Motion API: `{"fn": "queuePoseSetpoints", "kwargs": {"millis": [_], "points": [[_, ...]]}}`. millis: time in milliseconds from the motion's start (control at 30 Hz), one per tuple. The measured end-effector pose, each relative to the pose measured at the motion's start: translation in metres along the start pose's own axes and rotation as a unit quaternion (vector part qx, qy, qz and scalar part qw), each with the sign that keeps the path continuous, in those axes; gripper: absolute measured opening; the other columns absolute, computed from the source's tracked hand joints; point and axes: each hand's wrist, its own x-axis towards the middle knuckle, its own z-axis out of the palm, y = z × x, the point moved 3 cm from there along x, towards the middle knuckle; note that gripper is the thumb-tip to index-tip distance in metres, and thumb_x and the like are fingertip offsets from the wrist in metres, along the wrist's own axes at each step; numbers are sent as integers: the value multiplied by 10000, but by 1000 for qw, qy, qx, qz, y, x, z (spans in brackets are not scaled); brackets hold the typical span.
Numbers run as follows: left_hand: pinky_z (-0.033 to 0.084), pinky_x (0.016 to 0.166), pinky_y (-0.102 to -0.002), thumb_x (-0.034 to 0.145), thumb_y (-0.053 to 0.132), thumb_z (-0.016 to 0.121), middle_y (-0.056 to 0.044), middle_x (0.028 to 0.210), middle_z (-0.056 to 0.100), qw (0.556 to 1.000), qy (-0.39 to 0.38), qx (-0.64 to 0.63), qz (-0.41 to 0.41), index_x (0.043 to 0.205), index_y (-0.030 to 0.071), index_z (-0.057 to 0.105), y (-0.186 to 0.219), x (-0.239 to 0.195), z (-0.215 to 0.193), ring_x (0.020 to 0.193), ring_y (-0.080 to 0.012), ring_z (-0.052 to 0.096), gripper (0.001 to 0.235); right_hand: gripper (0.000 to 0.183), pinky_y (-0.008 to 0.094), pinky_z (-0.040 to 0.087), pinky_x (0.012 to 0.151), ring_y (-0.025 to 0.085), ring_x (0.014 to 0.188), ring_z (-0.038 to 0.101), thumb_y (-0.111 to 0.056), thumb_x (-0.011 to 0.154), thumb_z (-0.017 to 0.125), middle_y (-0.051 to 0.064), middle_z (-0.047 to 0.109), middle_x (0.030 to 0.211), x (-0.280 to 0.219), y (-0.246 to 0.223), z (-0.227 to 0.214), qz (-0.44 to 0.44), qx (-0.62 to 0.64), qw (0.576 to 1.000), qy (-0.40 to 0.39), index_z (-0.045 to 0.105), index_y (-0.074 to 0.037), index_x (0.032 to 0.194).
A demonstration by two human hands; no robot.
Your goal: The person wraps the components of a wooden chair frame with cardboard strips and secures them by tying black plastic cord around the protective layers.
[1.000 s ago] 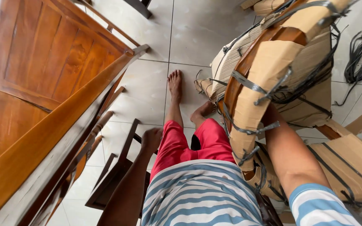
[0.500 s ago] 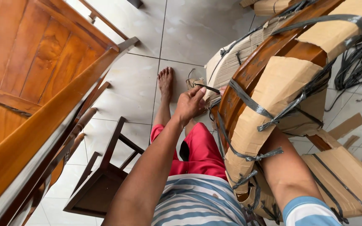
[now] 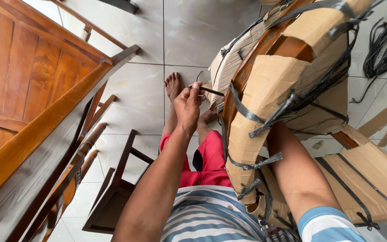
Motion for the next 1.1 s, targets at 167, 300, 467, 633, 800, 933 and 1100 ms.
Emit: {"fn": "queuePoseSetpoints", "kwargs": {"millis": [167,300,467,633,800,933,1100], "points": [[574,694,-202,1009,313,650,-84,859,733,999,51,3,15,1123,92,763,38,-31,-20,722,-114,686,273,270,352,354,548,149,571,433,-296,1023,539,8,492,630,-27,-17,-16,-12,76,997,0,665,-118,864],[534,654,-159,1033,301,630,-56,846,735,994,78,-5,71,1126,83,752,54,-47,-54,707,-76,686,266,300,349,346,494,150,510,408,-294,1021,530,15,463,577,-78,-36,-35,-17,140,990,-1,656,-108,822],[568,693,-190,1035,288,646,-82,866,753,989,75,23,127,1123,80,755,113,-99,-71,728,-108,708,251,325,315,324,421,133,429,376,-331,1032,588,-3,439,518,-162,-57,-70,-42,362,931,19,680,-106,816],[584,745,-218,1036,285,654,-98,889,756,983,52,56,168,1119,67,756,142,-132,-68,761,-125,709,255,340,278,296,421,90,408,334,-349,1017,688,-20,456,497,-202,-46,-64,-79,530,839,88,733,-49,866],[561,740,-214,1044,277,647,-89,887,757,976,26,74,202,1110,68,758,157,-160,-57,758,-115,696,246,309,231,316,429,82,457,386,-247,1026,563,-13,457,539,-223,-36,-55,-98,526,834,136,795,-94,891],[547,738,-189,1050,292,636,-65,894,762,971,7,95,220,1120,80,755,172,-176,-53,761,-91,689,253,296,238,300,433,97,471,397,-204,1000,535,-7,441,552,-272,-37,-54,-92,562,804,173,760,-68,864],[543,738,-216,1049,303,651,-72,863,745,958,1,119,261,1078,69,763,184,-189,-49,751,-102,669,262,236,224,366,418,120,497,468,-260,995,637,6,482,576,-298,-28,-39,-69,570,800,175,770,-78,926]]}}
